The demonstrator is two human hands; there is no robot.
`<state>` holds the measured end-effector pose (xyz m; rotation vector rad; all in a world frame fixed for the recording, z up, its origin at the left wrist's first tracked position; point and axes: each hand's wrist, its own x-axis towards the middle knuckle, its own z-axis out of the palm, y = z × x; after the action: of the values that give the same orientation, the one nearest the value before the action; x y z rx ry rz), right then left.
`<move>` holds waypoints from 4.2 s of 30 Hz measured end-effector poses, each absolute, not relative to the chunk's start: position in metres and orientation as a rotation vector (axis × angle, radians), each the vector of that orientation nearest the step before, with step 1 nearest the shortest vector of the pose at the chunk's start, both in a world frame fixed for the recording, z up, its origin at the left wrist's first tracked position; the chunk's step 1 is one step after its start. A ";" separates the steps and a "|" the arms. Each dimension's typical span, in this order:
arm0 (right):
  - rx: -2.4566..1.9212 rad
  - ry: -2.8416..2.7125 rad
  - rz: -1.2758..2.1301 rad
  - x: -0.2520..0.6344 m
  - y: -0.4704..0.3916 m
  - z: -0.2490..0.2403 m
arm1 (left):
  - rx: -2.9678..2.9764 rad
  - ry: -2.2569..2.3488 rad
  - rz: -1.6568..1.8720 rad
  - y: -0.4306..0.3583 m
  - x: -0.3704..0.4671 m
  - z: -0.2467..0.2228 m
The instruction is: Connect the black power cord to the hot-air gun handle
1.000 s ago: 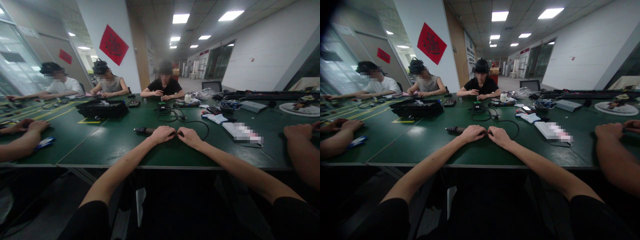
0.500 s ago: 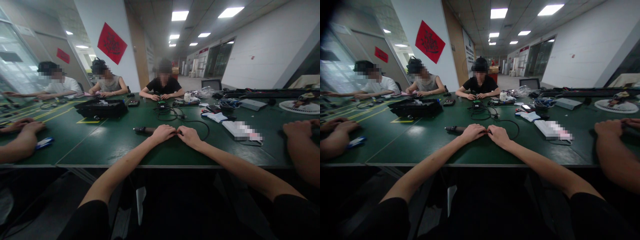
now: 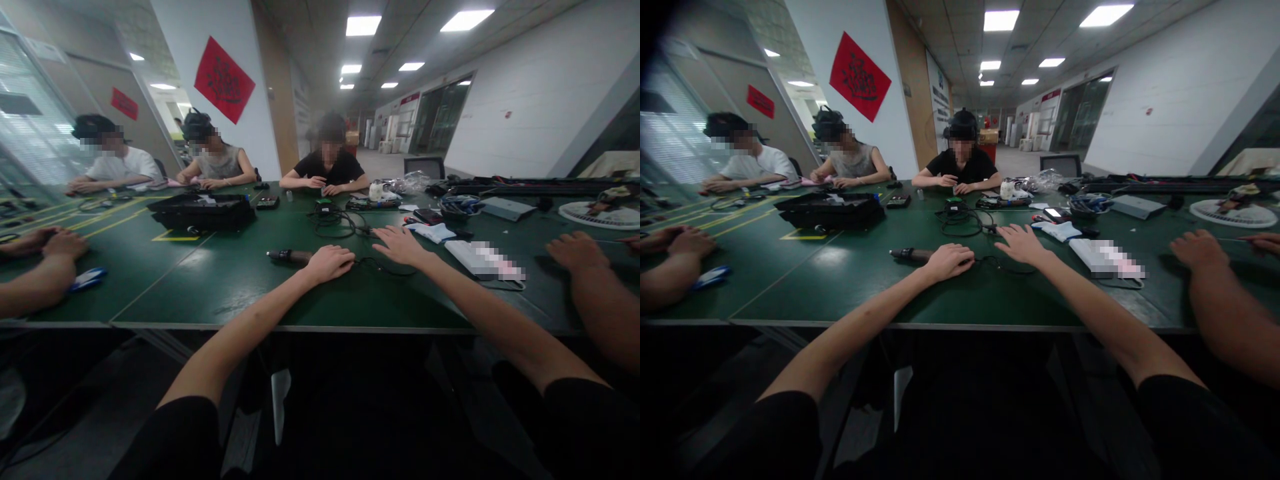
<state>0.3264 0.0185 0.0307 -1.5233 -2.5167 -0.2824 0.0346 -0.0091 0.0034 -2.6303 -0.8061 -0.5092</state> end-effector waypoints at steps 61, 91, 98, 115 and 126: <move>-1.045 -1.874 1.136 0.268 -0.027 0.004 | -2.717 -0.802 -0.489 -0.010 0.029 0.008; -0.940 -2.429 0.058 0.272 -0.029 0.002 | -2.780 -0.908 -0.515 -0.013 0.026 0.010; -0.980 -2.456 -0.017 0.271 -0.030 0.002 | -2.753 -0.955 -0.487 -0.011 0.026 0.007; -0.893 -2.540 -0.144 0.272 -0.019 0.001 | -2.734 -0.976 -0.487 -0.014 0.029 0.009; -0.859 -2.499 -0.043 0.276 -0.015 -0.001 | -2.718 -1.035 -0.526 -0.014 0.031 0.005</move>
<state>0.2757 -0.0149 -0.0011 -0.8593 -2.4986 -0.0434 0.0305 -0.0140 0.0051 -2.7183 -1.0345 -0.5265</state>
